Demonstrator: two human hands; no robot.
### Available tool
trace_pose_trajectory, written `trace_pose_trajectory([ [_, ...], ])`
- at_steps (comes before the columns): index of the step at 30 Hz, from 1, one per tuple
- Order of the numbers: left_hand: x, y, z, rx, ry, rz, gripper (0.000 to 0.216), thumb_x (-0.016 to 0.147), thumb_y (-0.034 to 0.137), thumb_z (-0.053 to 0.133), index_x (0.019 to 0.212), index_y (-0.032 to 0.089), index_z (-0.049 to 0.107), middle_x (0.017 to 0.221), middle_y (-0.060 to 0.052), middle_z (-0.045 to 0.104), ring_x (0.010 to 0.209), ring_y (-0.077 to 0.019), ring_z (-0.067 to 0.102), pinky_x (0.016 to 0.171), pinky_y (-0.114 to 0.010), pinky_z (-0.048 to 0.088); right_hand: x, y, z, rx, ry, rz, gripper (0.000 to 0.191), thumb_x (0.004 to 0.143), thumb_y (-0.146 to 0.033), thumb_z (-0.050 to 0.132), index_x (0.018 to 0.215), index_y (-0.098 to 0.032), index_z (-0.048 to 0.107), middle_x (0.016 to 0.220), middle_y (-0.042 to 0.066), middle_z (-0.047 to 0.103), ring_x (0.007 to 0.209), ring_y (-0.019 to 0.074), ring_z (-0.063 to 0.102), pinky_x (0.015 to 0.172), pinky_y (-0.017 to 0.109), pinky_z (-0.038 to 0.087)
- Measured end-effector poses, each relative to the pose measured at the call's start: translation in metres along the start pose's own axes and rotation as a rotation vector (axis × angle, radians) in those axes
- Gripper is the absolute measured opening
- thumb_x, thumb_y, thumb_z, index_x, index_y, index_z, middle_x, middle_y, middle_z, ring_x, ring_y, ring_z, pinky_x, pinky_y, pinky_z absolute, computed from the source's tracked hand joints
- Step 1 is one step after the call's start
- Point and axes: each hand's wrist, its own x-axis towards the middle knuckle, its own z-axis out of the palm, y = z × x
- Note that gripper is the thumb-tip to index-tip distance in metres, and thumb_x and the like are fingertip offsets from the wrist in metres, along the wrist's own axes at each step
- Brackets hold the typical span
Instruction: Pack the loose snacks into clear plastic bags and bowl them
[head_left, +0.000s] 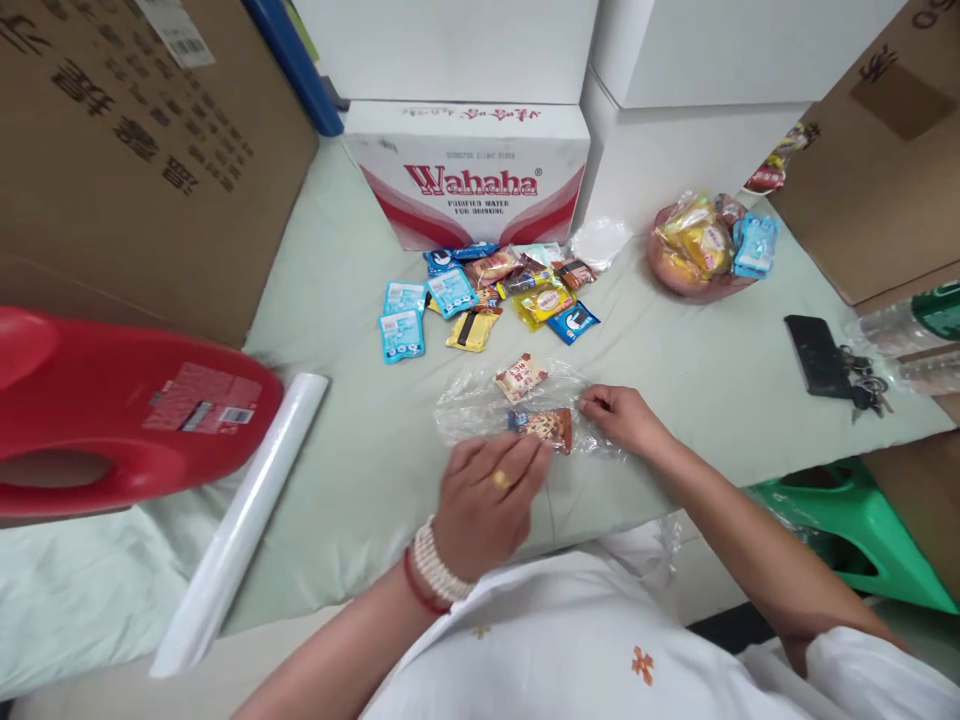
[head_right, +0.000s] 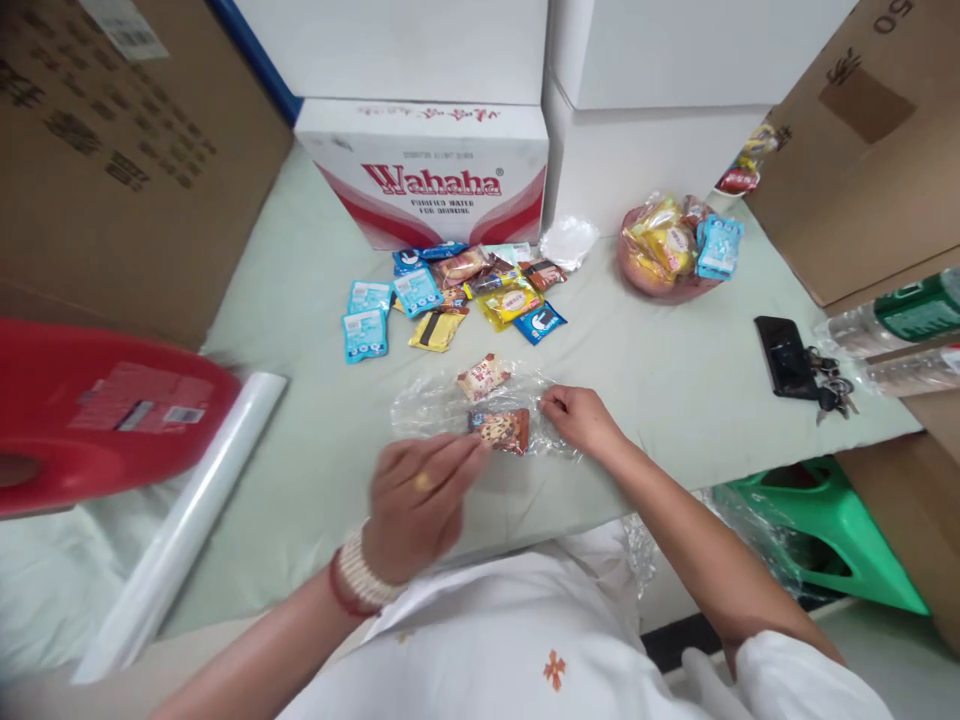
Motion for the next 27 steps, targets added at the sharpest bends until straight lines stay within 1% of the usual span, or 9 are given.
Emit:
trace_pose_trajectory([
  [3, 0.013, -0.002, 0.038, 0.063, -0.188, -0.083, 0.035, 0.095, 0.009, 0.048, 0.121, 0.019, 0.069, 0.118, -0.01, 0.077, 0.105, -0.0236, 0.069, 0.085, -0.04, 0.041, 0.002, 0.004, -0.012, -0.039, -0.045, -0.011, 0.032, 0.089, -0.044, 0.051, 0.08, -0.018, 0.066, 0.068, -0.001, 0.059, 0.063, 0.0141, 0.047, 0.061, 0.025, 0.035],
  [6, 0.01, -0.013, 0.06, 0.087, -0.272, -0.136, 0.029, 0.099, 0.013, 0.05, 0.118, 0.02, 0.071, 0.117, -0.01, 0.078, 0.103, -0.024, 0.069, 0.083, -0.041, 0.04, 0.011, 0.002, -0.036, -0.214, -0.051, -0.041, 0.032, 0.093, -0.042, 0.051, 0.082, -0.018, 0.069, 0.069, 0.001, 0.061, 0.065, 0.0156, 0.05, 0.062, 0.027, 0.035],
  [10, 0.001, -0.012, 0.063, 0.099, -0.238, -0.141, 0.031, 0.099, 0.011, 0.051, 0.122, 0.019, 0.07, 0.121, -0.009, 0.077, 0.109, -0.0247, 0.066, 0.083, -0.041, 0.04, 0.04, -0.022, -0.05, -0.444, 0.151, -0.258, 0.029, 0.097, -0.038, 0.054, 0.104, -0.018, 0.074, 0.097, 0.009, 0.072, 0.088, 0.0223, 0.06, 0.079, 0.031, 0.042],
  [12, 0.0, -0.009, 0.061, 0.096, -0.225, -0.16, 0.031, 0.099, 0.011, 0.052, 0.123, 0.019, 0.07, 0.121, -0.009, 0.077, 0.109, -0.0246, 0.065, 0.083, -0.041, 0.04, 0.058, -0.038, -0.039, -0.438, 0.09, -0.412, 0.035, 0.095, -0.038, 0.063, 0.123, -0.018, 0.071, 0.109, 0.011, 0.073, 0.104, 0.0257, 0.059, 0.09, 0.033, 0.042],
  [14, 0.001, -0.007, 0.06, 0.091, -0.218, -0.194, 0.03, 0.099, 0.014, 0.053, 0.122, 0.02, 0.071, 0.122, -0.009, 0.076, 0.109, -0.0257, 0.063, 0.083, -0.041, 0.04, 0.075, -0.05, -0.024, -0.424, -0.018, -0.442, 0.049, 0.089, -0.038, 0.074, 0.132, -0.015, 0.067, 0.106, 0.012, 0.074, 0.105, 0.0268, 0.059, 0.091, 0.033, 0.042],
  [17, 0.005, -0.004, 0.057, 0.099, -0.227, -0.296, 0.027, 0.098, 0.017, 0.056, 0.117, 0.026, 0.073, 0.123, -0.01, 0.072, 0.108, -0.0286, 0.059, 0.085, -0.042, 0.04, 0.088, -0.058, -0.012, -0.38, -0.134, -0.339, 0.033, 0.086, -0.027, 0.075, 0.116, -0.013, 0.074, 0.084, 0.006, 0.072, 0.085, 0.0208, 0.06, 0.077, 0.028, 0.04],
  [19, 0.008, -0.002, 0.054, 0.118, -0.262, -0.366, 0.027, 0.097, 0.019, 0.057, 0.115, 0.029, 0.074, 0.11, -0.01, 0.072, 0.099, -0.0283, 0.057, 0.081, -0.042, 0.04, 0.084, -0.061, -0.014, -0.29, -0.161, -0.349, 0.015, 0.089, -0.019, 0.067, 0.1, -0.015, 0.076, 0.078, 0.002, 0.07, 0.076, 0.0162, 0.058, 0.072, 0.025, 0.038],
  [21, 0.009, -0.001, 0.052, 0.137, -0.301, -0.396, 0.027, 0.097, 0.021, 0.057, 0.116, 0.03, 0.074, 0.094, -0.008, 0.069, 0.088, -0.0271, 0.055, 0.076, -0.041, 0.037, 0.068, -0.064, -0.019, -0.224, -0.139, -0.471, 0.017, 0.094, -0.016, 0.058, 0.094, -0.016, 0.075, 0.081, 0.002, 0.07, 0.077, 0.0148, 0.059, 0.072, 0.024, 0.039],
  [27, 0.008, -0.003, 0.053, 0.112, -0.329, -0.39, 0.021, 0.098, 0.02, 0.056, 0.087, 0.024, 0.074, 0.078, -0.006, 0.066, 0.083, -0.025, 0.057, 0.072, -0.04, 0.033, -0.01, -0.049, 0.005, -0.317, -0.092, -0.825, 0.024, 0.104, -0.02, 0.046, 0.107, -0.017, 0.07, 0.089, 0.007, 0.068, 0.08, 0.0175, 0.06, 0.07, 0.026, 0.047],
])
